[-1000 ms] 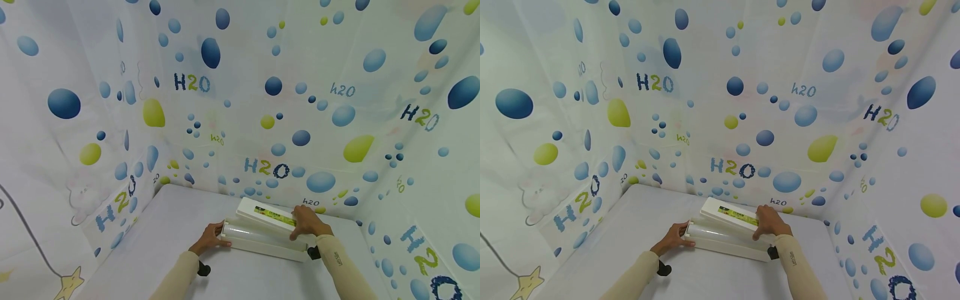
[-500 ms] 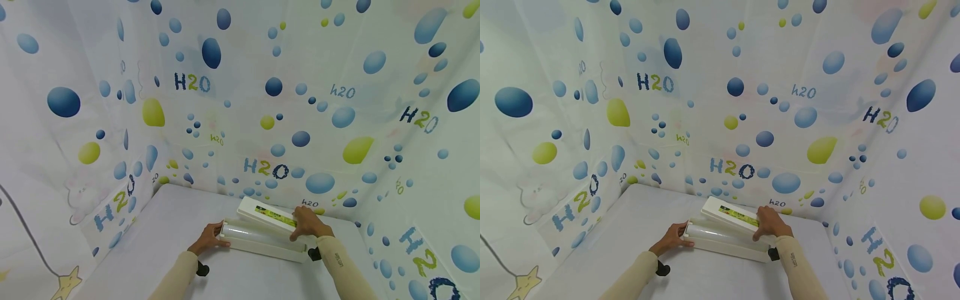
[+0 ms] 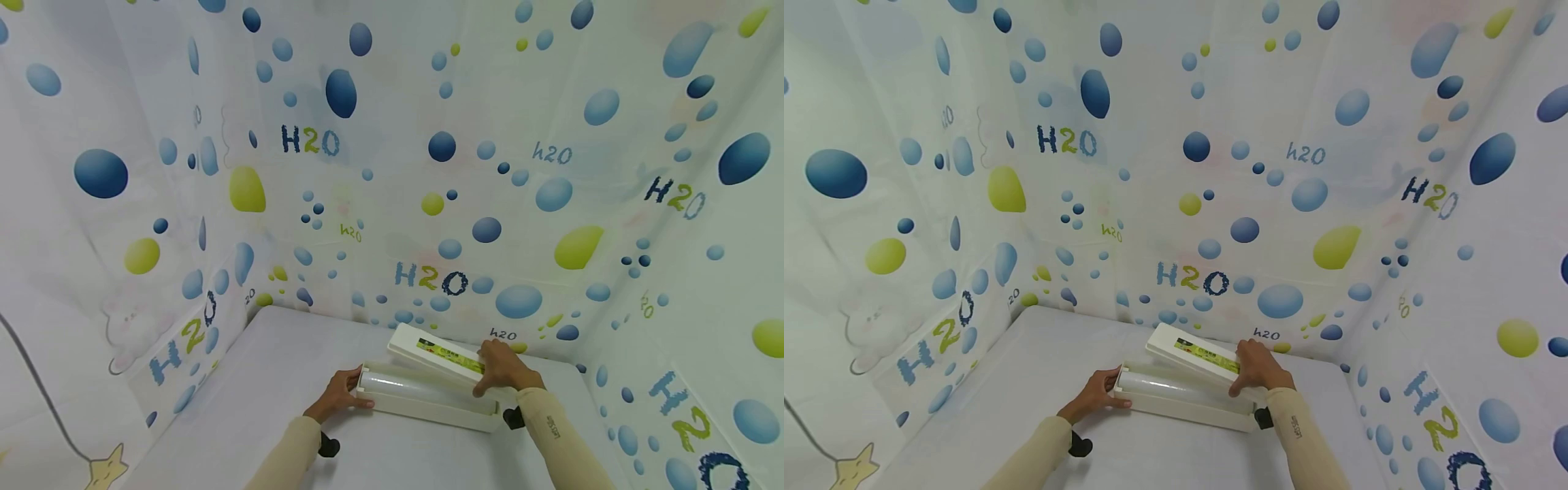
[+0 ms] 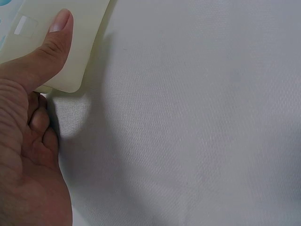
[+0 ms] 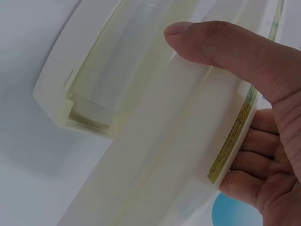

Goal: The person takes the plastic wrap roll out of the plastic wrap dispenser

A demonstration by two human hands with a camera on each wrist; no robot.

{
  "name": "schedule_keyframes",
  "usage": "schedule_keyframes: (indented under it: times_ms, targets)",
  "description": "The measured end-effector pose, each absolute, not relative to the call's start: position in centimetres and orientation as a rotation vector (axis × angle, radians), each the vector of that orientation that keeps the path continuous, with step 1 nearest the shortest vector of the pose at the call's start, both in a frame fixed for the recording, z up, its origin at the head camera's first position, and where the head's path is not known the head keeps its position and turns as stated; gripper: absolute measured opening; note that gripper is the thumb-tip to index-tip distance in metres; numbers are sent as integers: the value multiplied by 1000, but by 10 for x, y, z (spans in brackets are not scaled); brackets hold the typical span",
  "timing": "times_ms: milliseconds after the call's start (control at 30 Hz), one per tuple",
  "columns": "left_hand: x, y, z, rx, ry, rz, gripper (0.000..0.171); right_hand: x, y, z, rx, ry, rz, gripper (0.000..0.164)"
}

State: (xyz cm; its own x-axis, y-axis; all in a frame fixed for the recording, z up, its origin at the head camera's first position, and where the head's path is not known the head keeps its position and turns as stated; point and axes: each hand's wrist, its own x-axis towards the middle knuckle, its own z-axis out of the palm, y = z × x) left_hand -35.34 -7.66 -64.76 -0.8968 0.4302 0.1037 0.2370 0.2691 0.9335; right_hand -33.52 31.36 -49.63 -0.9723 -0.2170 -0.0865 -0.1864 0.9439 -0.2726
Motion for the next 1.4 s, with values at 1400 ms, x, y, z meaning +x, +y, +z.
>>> schedule_keyframes:
  times_ms: [1400]
  targets:
    - [-352,-76,-648,623,2344,1707,97,-328,325,-494,-284,3007,-366,73]
